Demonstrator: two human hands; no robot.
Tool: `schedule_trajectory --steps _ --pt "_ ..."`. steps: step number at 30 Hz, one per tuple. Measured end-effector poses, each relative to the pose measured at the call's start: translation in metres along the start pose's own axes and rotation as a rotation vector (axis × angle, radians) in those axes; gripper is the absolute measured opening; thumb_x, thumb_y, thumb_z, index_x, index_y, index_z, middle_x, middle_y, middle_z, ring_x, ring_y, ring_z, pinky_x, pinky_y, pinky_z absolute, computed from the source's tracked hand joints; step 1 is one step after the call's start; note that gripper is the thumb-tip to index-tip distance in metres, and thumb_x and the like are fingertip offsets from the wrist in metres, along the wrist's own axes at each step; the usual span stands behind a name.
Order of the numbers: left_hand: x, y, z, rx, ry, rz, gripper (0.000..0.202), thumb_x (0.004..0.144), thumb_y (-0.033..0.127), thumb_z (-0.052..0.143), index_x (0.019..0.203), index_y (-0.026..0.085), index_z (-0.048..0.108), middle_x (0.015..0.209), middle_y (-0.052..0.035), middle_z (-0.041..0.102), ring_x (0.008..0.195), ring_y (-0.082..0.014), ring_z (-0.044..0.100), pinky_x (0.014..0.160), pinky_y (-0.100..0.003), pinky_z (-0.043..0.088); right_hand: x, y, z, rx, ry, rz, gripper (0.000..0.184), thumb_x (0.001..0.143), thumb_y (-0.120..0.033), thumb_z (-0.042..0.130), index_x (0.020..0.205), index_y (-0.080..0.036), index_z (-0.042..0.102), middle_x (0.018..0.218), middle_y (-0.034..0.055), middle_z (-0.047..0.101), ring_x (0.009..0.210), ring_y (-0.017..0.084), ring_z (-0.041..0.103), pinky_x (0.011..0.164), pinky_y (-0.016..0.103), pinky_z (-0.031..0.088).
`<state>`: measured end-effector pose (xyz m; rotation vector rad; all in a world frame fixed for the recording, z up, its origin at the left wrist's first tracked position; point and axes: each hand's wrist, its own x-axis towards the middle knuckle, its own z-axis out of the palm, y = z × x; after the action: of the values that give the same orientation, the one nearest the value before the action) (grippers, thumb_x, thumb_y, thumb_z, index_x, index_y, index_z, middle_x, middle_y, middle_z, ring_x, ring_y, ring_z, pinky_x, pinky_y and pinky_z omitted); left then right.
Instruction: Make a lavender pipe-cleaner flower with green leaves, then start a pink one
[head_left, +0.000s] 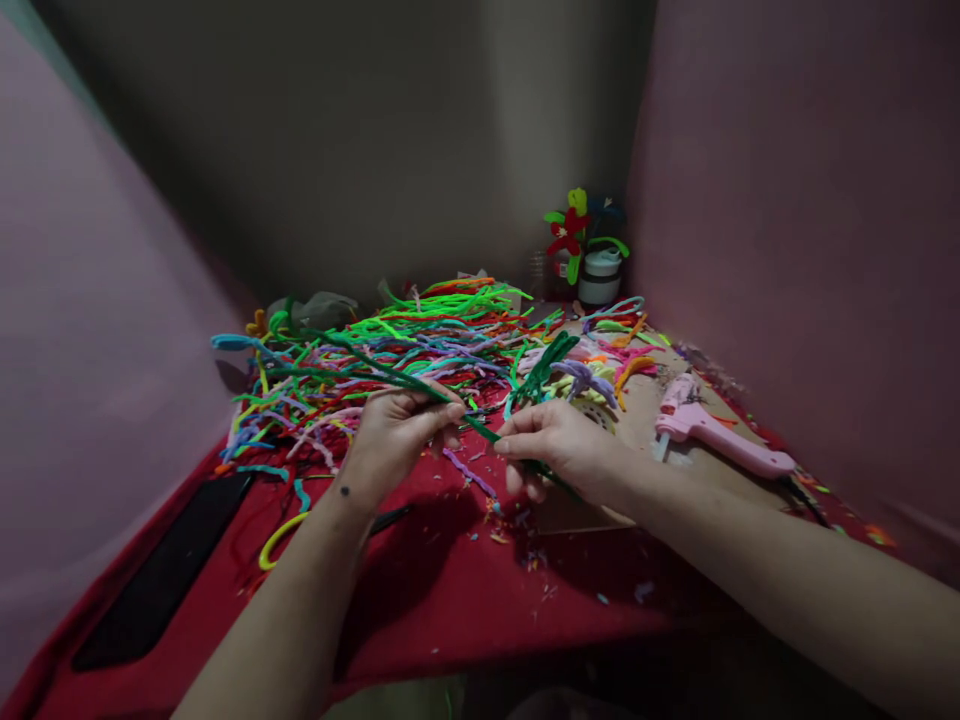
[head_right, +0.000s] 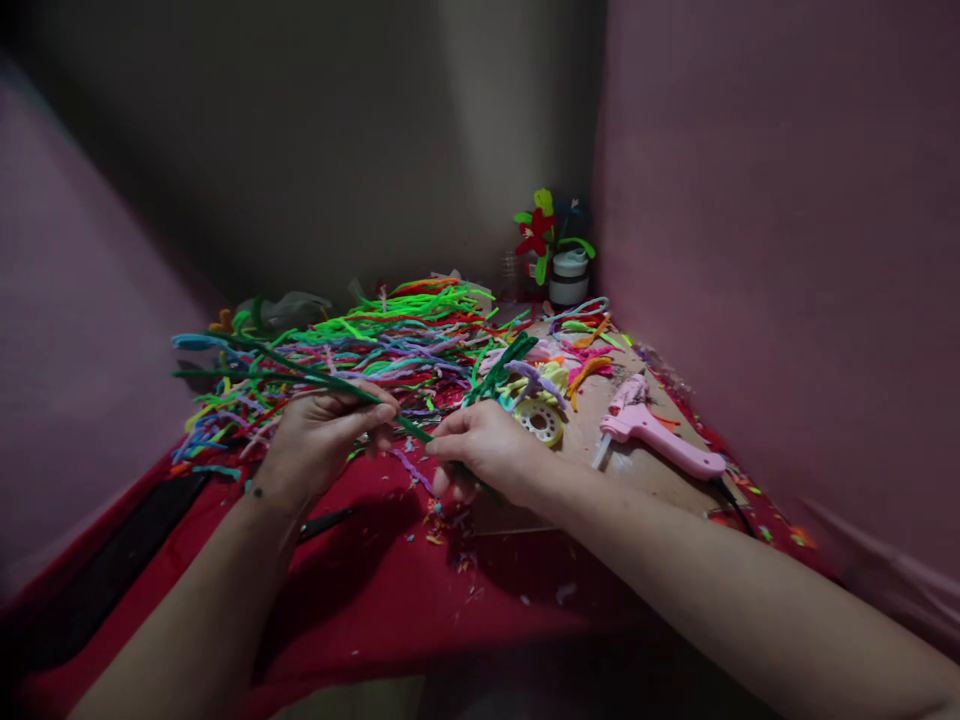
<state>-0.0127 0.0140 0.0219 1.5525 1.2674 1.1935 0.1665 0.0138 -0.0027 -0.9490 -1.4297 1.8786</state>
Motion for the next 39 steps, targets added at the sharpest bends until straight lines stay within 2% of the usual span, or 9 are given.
schedule_trajectory --steps 3,6,10,14,21,26,33,36,39 --pt "-0.002 0.001 0.001 -0.042 -0.065 0.032 0.004 0.066 0.021 0.068 0.065 0.017 0.067 0.052 0.0016 0.060 0.044 -0.0101 0.050 0.044 -0.021 0.038 0.001 0.003 -0.004 0.240 -0.177 0.034 0.009 0.078 -0.021 0.056 0.077 -0.013 0.058 0.058 0.0038 0.067 0.040 0.008 0.055 0.041 0.018 0.044" --pt "-0.004 0.001 0.007 0.006 -0.121 0.041 0.007 0.066 0.021 0.068 0.062 0.016 0.067 0.054 0.0004 0.060 0.048 -0.0105 0.050 0.047 -0.021 0.039 0.004 0.003 -0.004 0.332 -0.228 0.050 0.011 0.077 -0.021 0.056 0.078 -0.011 0.060 0.059 0.0042 0.067 0.043 0.009 0.057 0.044 0.020 0.048" --pt "-0.006 0.001 0.013 0.003 -0.103 0.009 0.010 0.064 0.021 0.070 0.056 0.016 0.065 0.049 0.0014 0.056 0.045 -0.0091 0.046 0.044 -0.021 0.035 0.005 0.002 -0.001 0.251 -0.139 0.053 0.010 0.073 -0.016 0.057 0.064 -0.011 0.056 0.047 0.0018 0.062 0.034 0.008 0.051 0.036 0.017 0.043" --pt "-0.004 0.001 0.011 -0.044 -0.072 -0.060 0.013 0.063 0.021 0.070 0.055 0.015 0.063 0.045 0.0023 0.052 0.039 -0.0072 0.041 0.040 -0.020 0.030 0.002 0.004 0.000 0.145 -0.097 0.068 0.015 0.076 -0.016 0.057 0.061 -0.012 0.054 0.048 0.0011 0.062 0.032 0.007 0.050 0.032 0.016 0.042" --pt "0.004 0.006 -0.005 0.064 0.149 -0.163 0.025 0.061 0.023 0.071 0.043 0.015 0.056 0.035 0.0022 0.047 0.031 -0.0063 0.037 0.034 -0.020 0.024 0.002 0.010 0.001 0.078 -0.061 0.136 0.020 0.079 -0.013 0.056 0.058 -0.011 0.054 0.046 0.0012 0.060 0.031 0.007 0.049 0.030 0.016 0.042" --pt "0.011 0.002 -0.021 0.131 0.260 -0.167 0.023 0.058 0.028 0.073 0.046 0.014 0.060 0.033 0.0015 0.047 0.029 -0.0065 0.036 0.031 -0.019 0.021 0.001 0.010 0.003 0.067 -0.066 0.181 0.022 0.081 -0.014 0.055 0.059 -0.013 0.052 0.046 0.0007 0.060 0.031 0.007 0.050 0.032 0.017 0.043" --pt "0.013 0.002 -0.024 0.107 0.253 -0.170 0.027 0.059 0.027 0.072 0.041 0.015 0.056 0.031 0.0011 0.046 0.027 -0.0055 0.035 0.030 -0.019 0.019 0.000 0.013 0.006 -0.049 0.025 0.117 0.018 0.080 -0.014 0.052 0.063 -0.015 0.057 0.030 -0.0094 0.039 0.019 0.004 0.024 0.023 0.018 0.021" --pt "0.014 0.000 -0.029 0.029 0.181 -0.172 0.025 0.059 0.028 0.072 0.044 0.014 0.058 0.033 0.0005 0.048 0.028 -0.0054 0.037 0.030 -0.019 0.021 -0.004 0.013 0.002 -0.020 -0.070 0.112 0.015 0.082 -0.017 0.050 0.070 -0.014 0.058 0.038 -0.0053 0.050 0.026 0.005 0.038 0.030 0.017 0.028" --pt "0.014 -0.002 -0.033 -0.055 0.118 -0.170 0.025 0.058 0.028 0.074 0.044 0.014 0.058 0.034 0.0010 0.047 0.028 -0.0051 0.037 0.030 -0.018 0.021 -0.008 0.009 -0.001 0.077 -0.184 0.061 0.014 0.082 -0.024 0.054 0.086 -0.013 0.061 0.060 0.0019 0.063 0.048 0.008 0.056 0.049 0.020 0.043"
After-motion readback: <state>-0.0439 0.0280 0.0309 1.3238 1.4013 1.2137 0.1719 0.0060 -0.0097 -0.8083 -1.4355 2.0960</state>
